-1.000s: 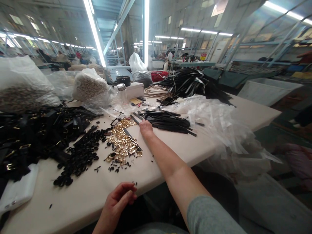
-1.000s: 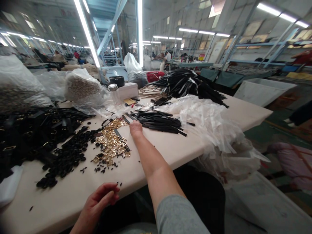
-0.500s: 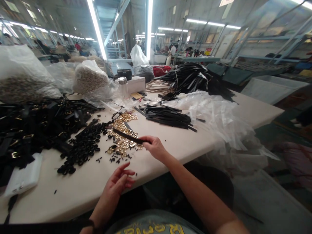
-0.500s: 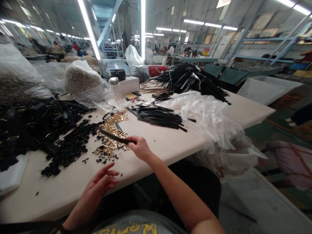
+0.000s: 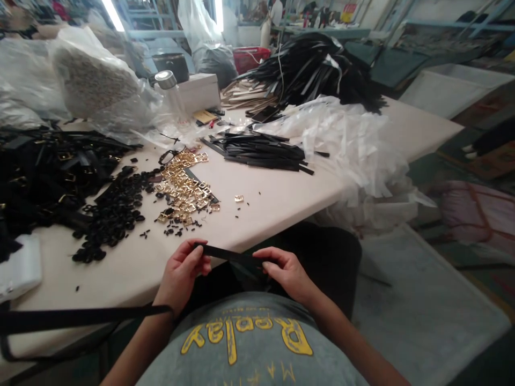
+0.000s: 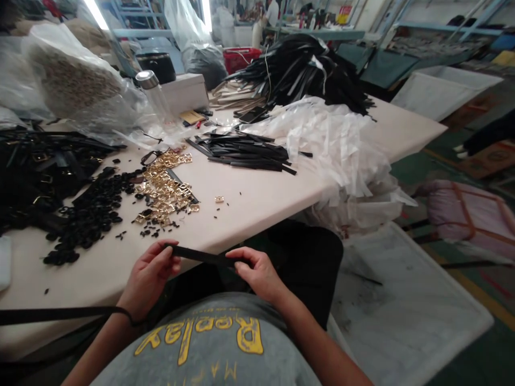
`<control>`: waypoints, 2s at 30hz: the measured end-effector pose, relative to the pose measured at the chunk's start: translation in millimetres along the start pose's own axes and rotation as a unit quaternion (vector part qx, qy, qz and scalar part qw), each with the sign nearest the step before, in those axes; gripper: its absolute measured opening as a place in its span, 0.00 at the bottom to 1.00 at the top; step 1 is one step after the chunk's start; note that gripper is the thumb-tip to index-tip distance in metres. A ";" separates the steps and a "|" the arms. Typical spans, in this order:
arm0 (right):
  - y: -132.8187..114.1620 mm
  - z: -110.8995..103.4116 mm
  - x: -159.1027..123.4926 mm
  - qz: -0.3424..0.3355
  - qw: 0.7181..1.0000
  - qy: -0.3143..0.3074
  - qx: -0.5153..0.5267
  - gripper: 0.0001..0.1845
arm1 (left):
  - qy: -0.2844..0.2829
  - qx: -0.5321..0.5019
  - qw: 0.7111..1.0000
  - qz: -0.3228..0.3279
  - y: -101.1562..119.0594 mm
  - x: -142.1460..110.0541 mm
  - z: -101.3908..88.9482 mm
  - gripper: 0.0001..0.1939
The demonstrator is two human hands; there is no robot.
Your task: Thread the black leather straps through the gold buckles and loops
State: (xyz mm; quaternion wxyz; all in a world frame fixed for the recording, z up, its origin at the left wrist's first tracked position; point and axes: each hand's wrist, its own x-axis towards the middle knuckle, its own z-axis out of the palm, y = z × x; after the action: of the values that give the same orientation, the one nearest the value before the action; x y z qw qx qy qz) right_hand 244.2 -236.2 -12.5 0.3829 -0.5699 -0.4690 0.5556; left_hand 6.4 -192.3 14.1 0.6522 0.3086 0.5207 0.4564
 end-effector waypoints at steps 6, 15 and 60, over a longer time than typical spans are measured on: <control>-10.8 4.7 -1.9 -0.083 0.988 -0.018 -0.127 0.11 | -0.011 0.015 0.999 -0.026 -3.1 -5.8 2.1 0.21; -15.9 28.1 2.1 -0.158 0.978 -0.013 -0.136 0.11 | -0.046 0.013 0.996 -0.070 -12.5 -13.9 12.5 0.19; -10.8 21.6 -2.7 -0.077 0.984 -0.088 -0.137 0.07 | -0.130 0.136 0.981 -0.052 -18.3 -5.5 4.6 0.20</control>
State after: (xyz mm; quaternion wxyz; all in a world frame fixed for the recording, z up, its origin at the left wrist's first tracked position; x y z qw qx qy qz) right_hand 221.8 -237.8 -3.3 0.3001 -0.5282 -0.6146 0.5032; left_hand 15.6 -204.2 1.4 0.6889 0.4234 0.5041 0.3033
